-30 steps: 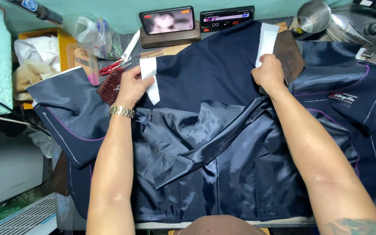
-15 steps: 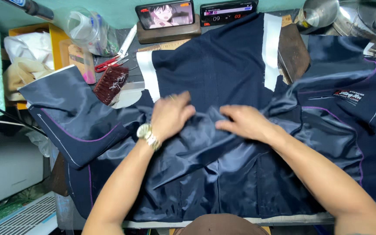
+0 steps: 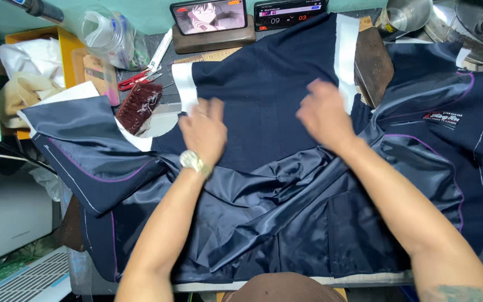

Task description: The person irons the inner lining of a dark jacket on a work table, smoothing the fabric by hand and using a steam iron.

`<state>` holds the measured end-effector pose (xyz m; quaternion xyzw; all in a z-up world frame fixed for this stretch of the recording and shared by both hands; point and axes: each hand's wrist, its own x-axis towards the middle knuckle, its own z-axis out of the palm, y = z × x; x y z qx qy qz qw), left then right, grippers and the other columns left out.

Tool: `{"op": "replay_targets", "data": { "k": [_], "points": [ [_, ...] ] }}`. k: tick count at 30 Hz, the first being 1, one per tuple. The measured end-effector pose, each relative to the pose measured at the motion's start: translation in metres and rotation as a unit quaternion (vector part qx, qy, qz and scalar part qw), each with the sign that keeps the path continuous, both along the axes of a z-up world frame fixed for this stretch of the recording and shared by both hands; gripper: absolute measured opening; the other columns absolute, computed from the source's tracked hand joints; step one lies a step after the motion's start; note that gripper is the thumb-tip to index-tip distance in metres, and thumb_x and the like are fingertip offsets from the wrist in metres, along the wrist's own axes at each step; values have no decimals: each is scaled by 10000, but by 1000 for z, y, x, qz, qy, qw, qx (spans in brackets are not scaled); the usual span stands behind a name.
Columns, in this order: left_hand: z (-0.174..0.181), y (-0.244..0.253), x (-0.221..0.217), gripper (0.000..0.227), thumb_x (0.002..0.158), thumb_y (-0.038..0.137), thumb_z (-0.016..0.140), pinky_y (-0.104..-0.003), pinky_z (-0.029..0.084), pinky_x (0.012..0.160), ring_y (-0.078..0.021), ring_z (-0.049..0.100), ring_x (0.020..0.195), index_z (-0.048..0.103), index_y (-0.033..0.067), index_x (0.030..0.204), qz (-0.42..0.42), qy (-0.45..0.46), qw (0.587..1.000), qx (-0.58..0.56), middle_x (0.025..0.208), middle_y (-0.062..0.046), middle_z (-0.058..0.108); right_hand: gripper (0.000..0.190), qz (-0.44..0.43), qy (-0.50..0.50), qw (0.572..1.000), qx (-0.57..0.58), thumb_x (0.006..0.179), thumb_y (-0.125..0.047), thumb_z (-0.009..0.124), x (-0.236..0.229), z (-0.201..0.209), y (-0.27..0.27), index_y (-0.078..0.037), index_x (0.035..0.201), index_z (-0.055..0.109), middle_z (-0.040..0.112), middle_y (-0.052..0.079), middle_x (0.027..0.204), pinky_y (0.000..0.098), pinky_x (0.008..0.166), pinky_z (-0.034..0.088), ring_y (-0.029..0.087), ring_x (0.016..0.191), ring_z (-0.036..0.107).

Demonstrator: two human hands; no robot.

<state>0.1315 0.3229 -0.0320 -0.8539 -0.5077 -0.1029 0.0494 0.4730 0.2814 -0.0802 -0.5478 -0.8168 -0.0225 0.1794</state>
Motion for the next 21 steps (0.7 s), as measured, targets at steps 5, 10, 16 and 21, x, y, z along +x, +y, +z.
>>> {"op": "replay_targets", "data": {
  "k": [5,10,16,21],
  "points": [
    [7,29,36,384,773,141,688,-458,533,767,-363,659,981,711,207,1150,-24,-114,993,-19,1046,-118,643,198,3,127,991,52,1015,-224,648,-19,19,19,-63,1104,722,646,174,1254,459,1058,459,365,1207,614],
    [-1,49,5,432,875,177,662,-535,454,936,-349,616,1156,629,177,1306,81,-44,993,-68,1322,-109,566,218,-151,239,957,61,1003,-111,793,19,40,-4,-66,1215,783,758,132,1099,427,914,546,339,1045,715],
    [51,8,-92,224,955,-85,583,-528,498,928,-455,641,1008,743,-98,1111,20,-218,975,40,1180,-269,698,480,-424,116,891,115,1107,81,762,224,73,-123,174,1455,444,515,427,1395,545,1112,326,536,1298,467],
    [56,-27,-111,222,972,-106,634,-554,431,1049,-418,636,1126,754,-56,1152,60,-194,973,111,1268,-251,689,532,-445,249,858,-63,1125,-229,832,288,34,-163,114,1429,561,703,185,1075,316,776,509,201,914,646]
  ]
}}
